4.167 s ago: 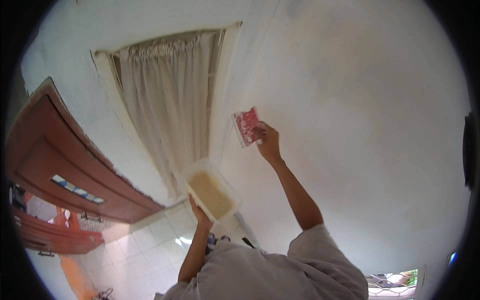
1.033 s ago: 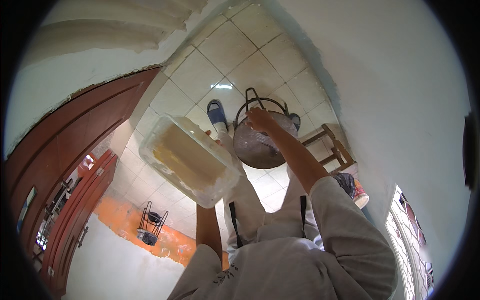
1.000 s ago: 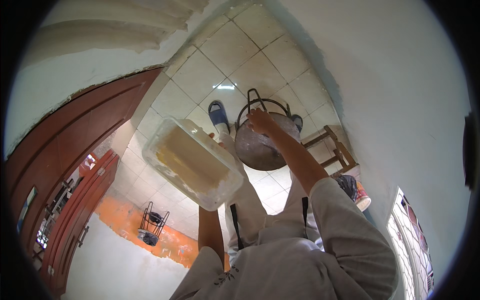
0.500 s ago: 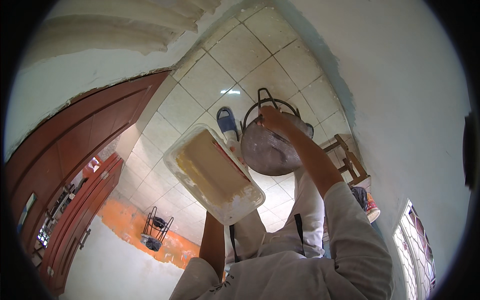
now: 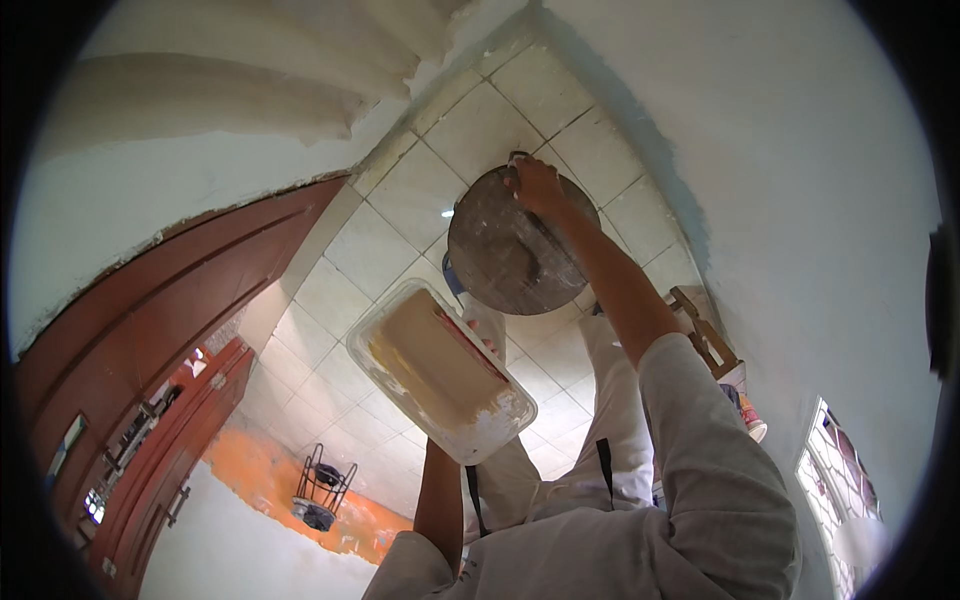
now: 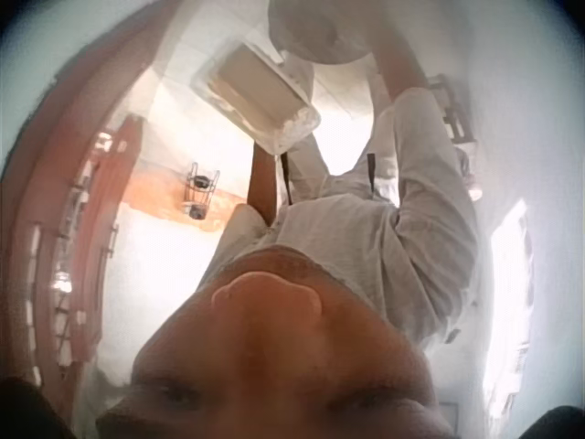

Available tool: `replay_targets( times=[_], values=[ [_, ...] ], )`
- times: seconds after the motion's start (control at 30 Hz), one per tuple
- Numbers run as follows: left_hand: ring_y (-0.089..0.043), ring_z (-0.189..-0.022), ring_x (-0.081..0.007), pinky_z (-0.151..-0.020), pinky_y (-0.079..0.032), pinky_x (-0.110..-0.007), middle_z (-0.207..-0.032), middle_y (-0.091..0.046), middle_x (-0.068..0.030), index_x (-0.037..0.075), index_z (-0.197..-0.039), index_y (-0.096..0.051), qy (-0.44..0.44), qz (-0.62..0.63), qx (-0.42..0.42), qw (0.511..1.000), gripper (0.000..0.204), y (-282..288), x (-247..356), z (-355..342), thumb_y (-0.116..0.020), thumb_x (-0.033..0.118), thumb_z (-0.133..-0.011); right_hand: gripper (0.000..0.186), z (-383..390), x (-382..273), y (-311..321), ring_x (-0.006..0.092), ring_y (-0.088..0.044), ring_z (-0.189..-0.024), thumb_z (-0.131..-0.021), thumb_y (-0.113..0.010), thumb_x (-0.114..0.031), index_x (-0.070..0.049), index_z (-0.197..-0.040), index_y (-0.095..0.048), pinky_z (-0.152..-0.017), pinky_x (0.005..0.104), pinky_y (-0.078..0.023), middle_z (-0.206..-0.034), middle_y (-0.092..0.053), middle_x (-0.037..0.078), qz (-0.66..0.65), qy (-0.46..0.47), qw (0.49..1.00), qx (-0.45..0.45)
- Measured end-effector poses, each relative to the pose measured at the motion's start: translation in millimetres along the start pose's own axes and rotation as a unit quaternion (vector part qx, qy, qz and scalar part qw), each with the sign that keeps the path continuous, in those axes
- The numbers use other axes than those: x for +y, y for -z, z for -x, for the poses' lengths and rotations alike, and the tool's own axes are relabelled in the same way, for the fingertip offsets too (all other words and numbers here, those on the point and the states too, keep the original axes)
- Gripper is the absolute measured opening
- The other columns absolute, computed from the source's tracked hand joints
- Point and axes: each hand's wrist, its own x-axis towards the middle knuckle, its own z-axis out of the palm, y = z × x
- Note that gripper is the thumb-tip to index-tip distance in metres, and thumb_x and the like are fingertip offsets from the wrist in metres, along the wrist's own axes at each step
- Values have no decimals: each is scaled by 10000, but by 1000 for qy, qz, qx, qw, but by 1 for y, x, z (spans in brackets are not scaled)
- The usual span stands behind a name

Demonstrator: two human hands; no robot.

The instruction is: The person applies plaster to a ceiling using a scraper and a container of material.

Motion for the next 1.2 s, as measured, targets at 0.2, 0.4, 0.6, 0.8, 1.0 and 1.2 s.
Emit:
replay_targets(
  times=[0.2,0.4,0.6,0.8,1.0,1.2],
  values=[
    [-441,-1371,-447,-1140,-375,-574,-1475,-426,-298,19,-1587,-214,4,-130,71,989,833,-49,32,28,-469,577,-1024,613,102,-24,17,431,-399,-1420,-958,-636,-182,-46,-1503,-391,-1173,546,-339,-1505,-429,256,12,16,999,32],
    [-469,-1356,-372,-1126,-404,-517,-1474,-453,-213,64,-1573,-271,16,-294,109,950,770,-100,100,65,-443,585,-1033,518,245,-43,58,411,-521,-1323,-976,-678,-186,-31,-1429,-480,-1103,495,-426,-1435,-511,240,-171,-119,940,268],
    [-497,-1342,-297,-1112,-433,-460,-1472,-480,-128,109,-1559,-328,-16,-341,32,939,714,-187,126,53,-416,593,-1042,452,359,-207,247,258,-593,-1216,-1026,-625,-242,8,-1382,-503,-1001,414,-495,-1293,-605,166,-418,-54,828,370],
    [-506,-1339,-228,-1116,-432,-411,-1457,-510,-60,137,-1543,-378,-44,-353,-53,933,699,-284,92,34,-376,628,-1045,323,427,-317,353,256,-621,-1114,-974,-656,-133,-19,-1274,-619,-939,382,-501,-1219,-625,158,-363,86,813,446],
    [-472,-1372,-245,-1149,-390,-425,-1493,-482,-73,135,-1553,-363,-44,-327,-71,941,745,-335,51,31,-348,671,-1035,225,461,-381,392,323,-574,-1130,-871,-714,-58,-18,-1090,-740,-946,413,-477,-1229,-599,159,-174,162,863,446],
    [-487,-1362,-257,-1143,-401,-424,-1493,-484,-101,117,-1546,-366,-49,-391,-40,918,758,-376,2,9,-329,675,-1035,312,451,-360,423,398,-431,-1287,-868,-722,-133,-59,-1171,-738,-997,530,-409,-1447,-448,180,-47,120,912,389]
  ],
)
